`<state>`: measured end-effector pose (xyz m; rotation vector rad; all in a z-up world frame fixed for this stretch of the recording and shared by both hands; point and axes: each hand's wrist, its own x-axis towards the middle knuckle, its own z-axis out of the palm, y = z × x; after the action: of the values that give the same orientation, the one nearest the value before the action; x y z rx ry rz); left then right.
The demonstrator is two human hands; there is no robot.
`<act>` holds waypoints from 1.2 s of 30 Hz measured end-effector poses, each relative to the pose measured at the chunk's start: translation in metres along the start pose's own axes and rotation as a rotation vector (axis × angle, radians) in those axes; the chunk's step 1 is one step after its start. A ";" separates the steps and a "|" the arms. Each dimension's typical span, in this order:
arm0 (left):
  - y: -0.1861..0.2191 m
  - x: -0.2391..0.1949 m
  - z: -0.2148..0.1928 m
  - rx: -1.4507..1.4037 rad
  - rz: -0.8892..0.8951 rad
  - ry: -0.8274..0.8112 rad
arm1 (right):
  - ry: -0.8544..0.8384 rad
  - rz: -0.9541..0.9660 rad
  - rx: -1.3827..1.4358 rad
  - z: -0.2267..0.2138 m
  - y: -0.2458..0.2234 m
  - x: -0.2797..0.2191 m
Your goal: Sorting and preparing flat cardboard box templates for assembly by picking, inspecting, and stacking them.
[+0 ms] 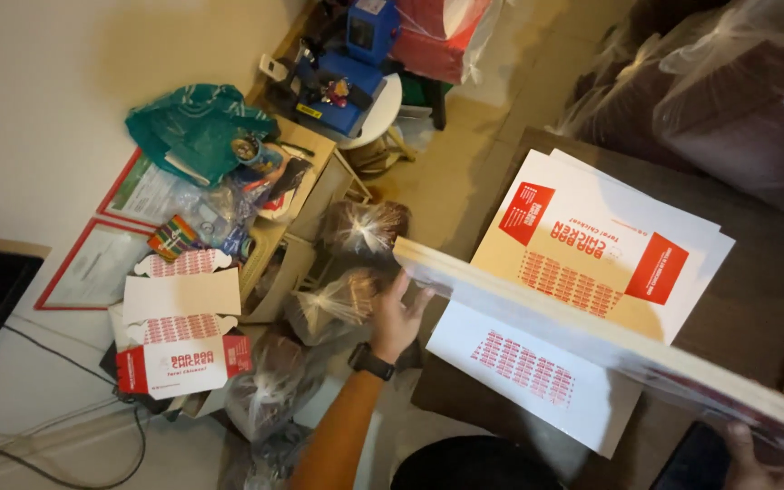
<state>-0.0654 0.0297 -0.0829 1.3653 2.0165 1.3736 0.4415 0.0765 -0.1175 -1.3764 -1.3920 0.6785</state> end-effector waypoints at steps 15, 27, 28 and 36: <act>0.017 -0.009 -0.018 0.143 -0.266 -0.379 | -0.369 0.560 0.114 -0.024 0.099 0.102; 0.012 -0.046 0.033 0.320 -1.092 -0.656 | -0.457 0.117 -0.860 0.173 0.035 0.158; 0.019 -0.043 0.033 0.369 -1.116 -0.658 | -0.477 0.089 -0.768 0.188 0.033 0.144; -0.010 -0.042 0.042 0.323 -1.086 -0.618 | -1.197 0.840 -0.533 0.293 -0.070 -0.064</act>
<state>-0.0208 0.0151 -0.1207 0.4562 2.0053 0.1293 0.1375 0.0776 -0.1647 -2.1460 -1.9360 2.0278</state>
